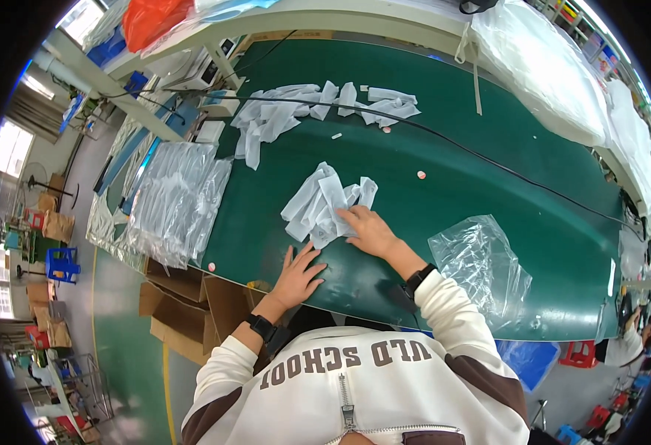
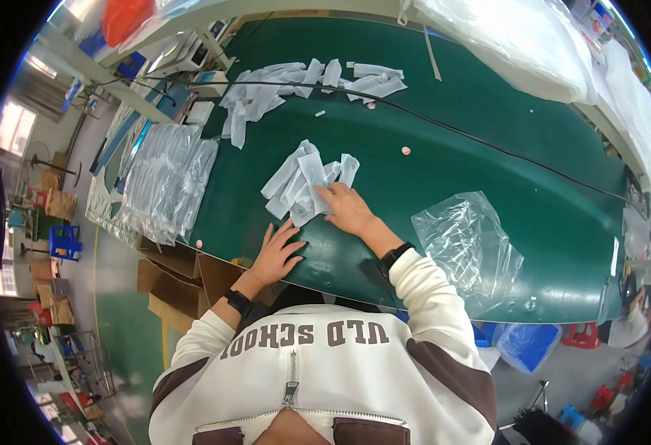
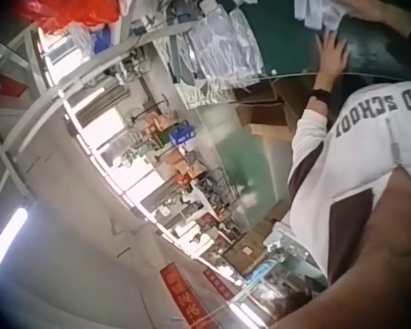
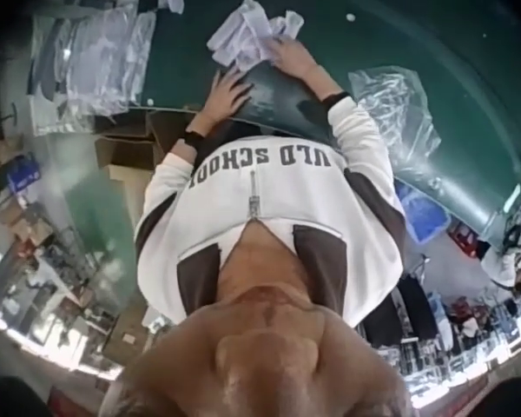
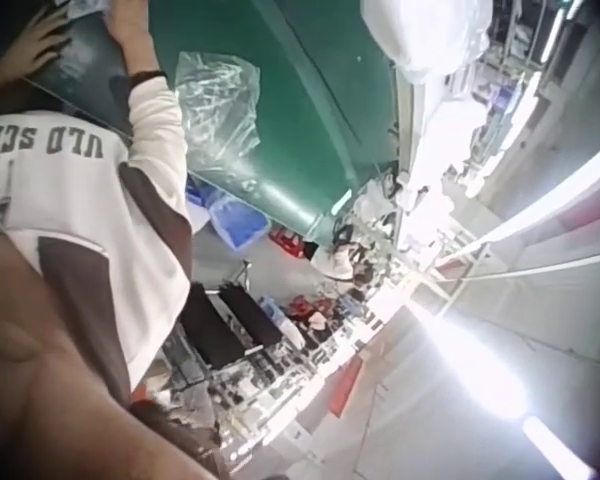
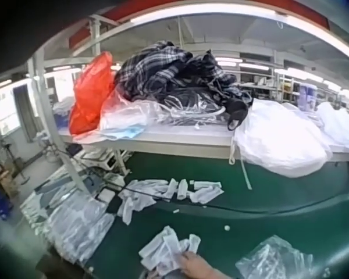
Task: The person picks up a plastic bag and fills it with several items wrapped in white protective sleeves before setting it aside. They then continue wrapping individual items in white sleeves and placing them into another plastic bag.
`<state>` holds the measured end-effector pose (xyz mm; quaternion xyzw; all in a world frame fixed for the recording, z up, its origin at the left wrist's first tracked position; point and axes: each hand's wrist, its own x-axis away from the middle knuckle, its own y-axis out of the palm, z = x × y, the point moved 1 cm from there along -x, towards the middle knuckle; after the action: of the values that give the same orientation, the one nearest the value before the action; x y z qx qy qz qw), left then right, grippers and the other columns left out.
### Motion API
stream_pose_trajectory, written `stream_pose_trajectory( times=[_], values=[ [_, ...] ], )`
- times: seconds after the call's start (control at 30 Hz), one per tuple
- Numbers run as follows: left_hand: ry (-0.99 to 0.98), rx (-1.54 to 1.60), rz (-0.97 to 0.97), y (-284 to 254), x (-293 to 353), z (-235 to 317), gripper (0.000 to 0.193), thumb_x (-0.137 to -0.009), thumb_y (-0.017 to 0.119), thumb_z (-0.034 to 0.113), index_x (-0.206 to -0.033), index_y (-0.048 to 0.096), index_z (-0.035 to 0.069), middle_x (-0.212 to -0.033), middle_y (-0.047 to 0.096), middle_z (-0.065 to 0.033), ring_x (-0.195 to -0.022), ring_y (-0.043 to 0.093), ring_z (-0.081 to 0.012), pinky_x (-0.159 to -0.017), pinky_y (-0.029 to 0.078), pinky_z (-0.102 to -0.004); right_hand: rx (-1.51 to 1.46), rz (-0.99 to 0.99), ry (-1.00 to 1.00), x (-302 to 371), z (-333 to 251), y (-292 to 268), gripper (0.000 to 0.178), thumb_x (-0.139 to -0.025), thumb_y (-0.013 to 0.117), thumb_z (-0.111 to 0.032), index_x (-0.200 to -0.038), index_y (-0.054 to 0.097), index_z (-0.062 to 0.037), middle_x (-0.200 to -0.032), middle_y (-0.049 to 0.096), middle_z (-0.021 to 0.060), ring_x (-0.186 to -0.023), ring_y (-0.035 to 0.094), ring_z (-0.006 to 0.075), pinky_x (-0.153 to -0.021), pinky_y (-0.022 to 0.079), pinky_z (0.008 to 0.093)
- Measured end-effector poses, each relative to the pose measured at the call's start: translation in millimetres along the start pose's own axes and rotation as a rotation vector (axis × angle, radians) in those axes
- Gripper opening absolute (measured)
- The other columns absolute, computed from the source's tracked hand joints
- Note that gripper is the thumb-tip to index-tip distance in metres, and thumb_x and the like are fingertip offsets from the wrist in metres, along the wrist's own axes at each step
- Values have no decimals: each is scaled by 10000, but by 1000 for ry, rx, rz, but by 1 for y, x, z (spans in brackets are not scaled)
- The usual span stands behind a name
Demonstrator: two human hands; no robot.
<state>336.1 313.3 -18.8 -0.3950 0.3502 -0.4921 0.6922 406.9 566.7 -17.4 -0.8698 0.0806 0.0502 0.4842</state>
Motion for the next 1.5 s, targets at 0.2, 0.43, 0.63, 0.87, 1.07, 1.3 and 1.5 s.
stream_pose_trajectory(
  times=[0.2, 0.43, 0.63, 0.87, 1.07, 1.3, 1.5],
  values=[
    [-53, 103, 85, 16, 9, 10, 299, -839, 713, 161, -1131, 669, 111, -1355, 514, -132, -1395, 383, -343, -1128, 310, -549, -60, 264, -125, 21, 36, 0, 297, -804, 626, 28, -1086, 593, -57, -985, 608, 141, -945, 601, 347, -790, 517, 396],
    [23, 229, 115, 18, -4, 29, 346, -824, 732, 112, -1160, 653, 96, -1345, 534, -130, -1337, 451, -357, -1104, 383, -425, -320, 595, 148, 34, 29, -56, 80, -912, 555, 6, -981, 529, -26, -934, 659, 117, -805, 627, 269, -729, 518, 371],
    [-39, 327, 388, -6, -67, 93, 449, -862, 710, 148, -1268, 551, 43, -1269, 583, -141, -1235, 538, -304, -1010, 455, -387, -1132, 410, 400, 59, -19, -91, 85, -1024, 457, -104, -974, 508, -58, -993, 693, 125, -787, 604, 133, -687, 482, 292],
    [-322, 1081, -186, 7, -86, 75, 393, -930, 653, 224, -1250, 532, 31, -927, 665, -72, -871, 637, -152, -822, 500, -325, -1396, 667, 517, 73, -13, -53, 139, -1019, 501, -173, -992, 535, -41, -912, 693, 100, -725, 562, 89, -628, 428, 231],
    [-414, 1006, -226, 6, -62, 50, 373, -933, 653, 248, -1211, 539, 27, -848, 662, -62, -757, 634, -172, -702, 504, -366, -993, 565, 518, 86, -33, -56, 156, -1000, 558, -179, -976, 580, -26, -848, 679, 64, -649, 505, 61, -574, 393, 219],
    [-203, 696, -123, 6, -46, 28, 349, -912, 667, 230, -1165, 546, 22, -954, 645, -167, -849, 623, -382, -738, 498, -430, -833, 456, 727, 64, -30, -27, 115, -973, 563, -58, -1060, 630, -23, -824, 659, 38, -733, 590, 80, -640, 473, 222],
    [-2, 501, -172, 18, -16, 0, 316, -874, 689, 166, -1111, 544, 15, -1018, 603, -196, -913, 585, -437, -781, 495, -459, 149, 288, -169, -29, -15, -30, 361, -829, 591, 28, -1167, 644, -90, -1124, 661, 127, -900, 666, 289, -797, 555, 365]
  ],
)
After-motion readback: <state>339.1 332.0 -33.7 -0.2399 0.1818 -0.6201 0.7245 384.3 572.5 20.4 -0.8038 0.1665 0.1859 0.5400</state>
